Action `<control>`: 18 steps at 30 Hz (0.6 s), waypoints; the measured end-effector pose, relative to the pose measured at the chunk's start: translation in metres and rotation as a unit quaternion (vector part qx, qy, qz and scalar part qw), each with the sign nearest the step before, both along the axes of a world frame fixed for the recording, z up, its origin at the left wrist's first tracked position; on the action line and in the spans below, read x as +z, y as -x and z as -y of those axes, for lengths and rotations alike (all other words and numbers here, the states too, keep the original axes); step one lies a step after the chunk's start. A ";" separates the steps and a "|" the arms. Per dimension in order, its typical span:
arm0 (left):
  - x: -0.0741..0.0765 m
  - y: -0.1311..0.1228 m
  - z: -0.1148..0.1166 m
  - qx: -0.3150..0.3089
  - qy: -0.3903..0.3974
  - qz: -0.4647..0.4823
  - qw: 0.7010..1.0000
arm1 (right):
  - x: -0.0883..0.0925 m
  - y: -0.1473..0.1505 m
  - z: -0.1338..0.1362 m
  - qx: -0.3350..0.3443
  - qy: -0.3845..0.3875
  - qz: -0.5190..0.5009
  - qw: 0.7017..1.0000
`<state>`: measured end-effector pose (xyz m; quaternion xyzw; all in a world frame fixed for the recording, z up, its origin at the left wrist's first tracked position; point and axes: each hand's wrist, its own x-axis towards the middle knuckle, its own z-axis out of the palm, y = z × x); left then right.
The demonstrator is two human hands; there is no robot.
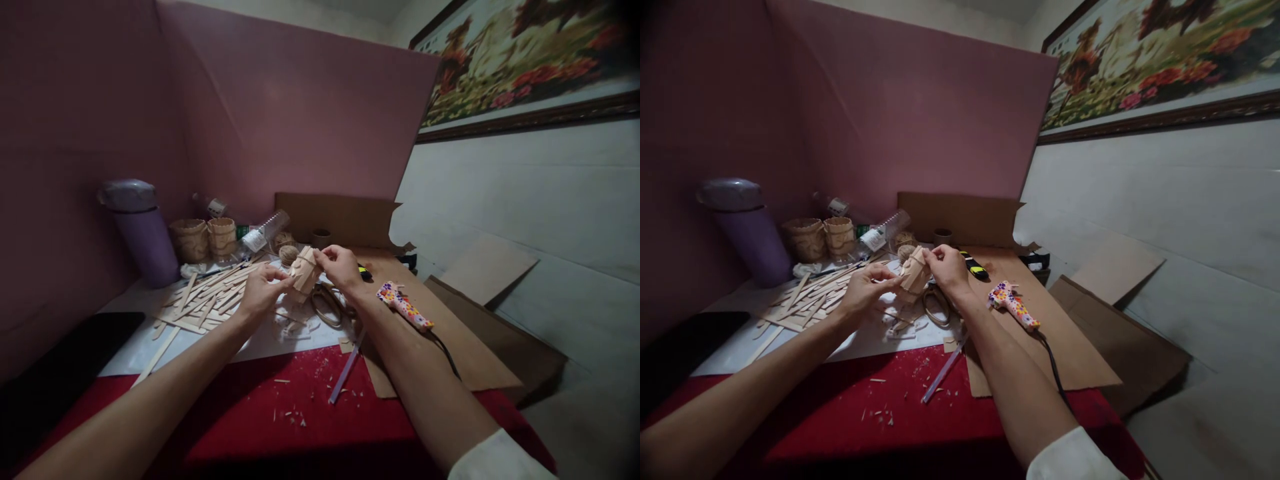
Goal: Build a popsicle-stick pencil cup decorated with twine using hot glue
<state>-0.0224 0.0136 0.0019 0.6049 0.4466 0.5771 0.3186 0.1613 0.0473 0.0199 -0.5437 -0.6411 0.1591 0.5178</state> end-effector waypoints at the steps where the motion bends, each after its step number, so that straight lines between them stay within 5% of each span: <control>1: -0.001 -0.001 0.000 0.000 -0.002 -0.006 1.000 | 0.000 0.001 0.000 -0.002 0.000 0.002 1.000; 7: -0.002 -0.004 -0.004 0.028 0.006 -0.015 0.999 | -0.001 0.005 0.005 0.002 -0.009 0.008 1.000; 18: 0.000 0.002 -0.010 -0.037 0.064 0.033 0.997 | -0.002 0.008 0.009 0.016 -0.017 -0.002 1.000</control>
